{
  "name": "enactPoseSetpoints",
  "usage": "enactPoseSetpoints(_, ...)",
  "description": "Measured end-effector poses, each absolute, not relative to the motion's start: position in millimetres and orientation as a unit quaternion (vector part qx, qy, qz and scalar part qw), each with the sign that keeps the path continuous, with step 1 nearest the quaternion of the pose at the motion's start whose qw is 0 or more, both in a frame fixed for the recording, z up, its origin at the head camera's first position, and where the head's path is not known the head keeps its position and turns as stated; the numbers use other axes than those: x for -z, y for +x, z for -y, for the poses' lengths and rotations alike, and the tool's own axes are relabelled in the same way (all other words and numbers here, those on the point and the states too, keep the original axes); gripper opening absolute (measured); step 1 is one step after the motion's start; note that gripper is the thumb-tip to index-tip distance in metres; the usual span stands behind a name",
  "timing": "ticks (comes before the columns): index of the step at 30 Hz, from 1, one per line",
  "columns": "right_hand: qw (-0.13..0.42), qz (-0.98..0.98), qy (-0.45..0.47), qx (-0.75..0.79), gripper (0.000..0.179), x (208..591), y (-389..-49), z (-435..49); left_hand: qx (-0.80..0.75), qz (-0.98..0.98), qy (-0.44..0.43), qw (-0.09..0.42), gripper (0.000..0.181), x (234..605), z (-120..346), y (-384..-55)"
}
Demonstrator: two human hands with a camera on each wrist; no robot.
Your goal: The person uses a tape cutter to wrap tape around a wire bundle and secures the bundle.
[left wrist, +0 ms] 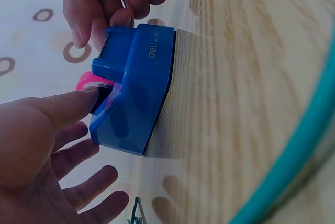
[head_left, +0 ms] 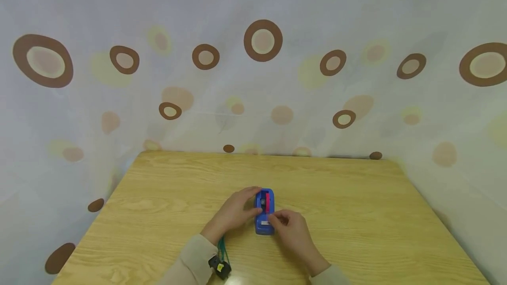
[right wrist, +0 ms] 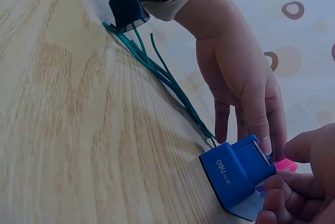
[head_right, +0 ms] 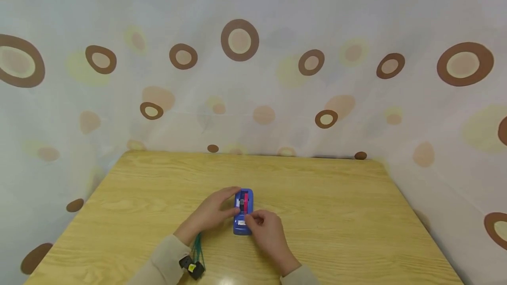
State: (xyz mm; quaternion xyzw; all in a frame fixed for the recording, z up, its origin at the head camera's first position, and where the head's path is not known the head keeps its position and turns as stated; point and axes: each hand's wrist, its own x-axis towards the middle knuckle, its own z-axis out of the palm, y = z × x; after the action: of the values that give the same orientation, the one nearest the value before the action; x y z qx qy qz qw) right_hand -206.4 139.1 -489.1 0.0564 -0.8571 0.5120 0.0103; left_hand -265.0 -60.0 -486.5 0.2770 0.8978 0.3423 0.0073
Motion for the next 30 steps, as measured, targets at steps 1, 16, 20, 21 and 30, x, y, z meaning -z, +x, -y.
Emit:
enactPoseSetpoints(1, 0.009, 0.857, 0.054, -0.512, 0.021, 489.4, -206.6, -138.9, -0.342, -0.898, 0.277, 0.007, 0.057, 486.5, 59.9, -265.2)
enactPoseSetpoints(16, -0.011, 0.857, 0.033, -0.514, 0.025, 491.7, -205.1, -136.8, -0.350, -0.897, 0.269, 0.008, 0.058, 490.7, 58.7, -264.8)
enactPoseSetpoints(20, -0.029, 0.859, 0.034, -0.510, 0.026, 495.8, -201.3, -137.1, -0.351, -0.900, 0.258, 0.018, 0.058, 496.6, 58.0, -262.6)
enactPoseSetpoints(21, -0.034, 0.859, 0.035, -0.509, 0.026, 496.6, -200.2, -137.0, -0.351, -0.901, 0.255, 0.021, 0.058, 498.1, 58.2, -262.0)
enactPoseSetpoints(30, -0.028, 0.854, 0.052, -0.517, 0.024, 494.9, -204.2, -138.6, -0.352, -0.899, 0.261, 0.006, 0.058, 494.3, 57.7, -265.7)
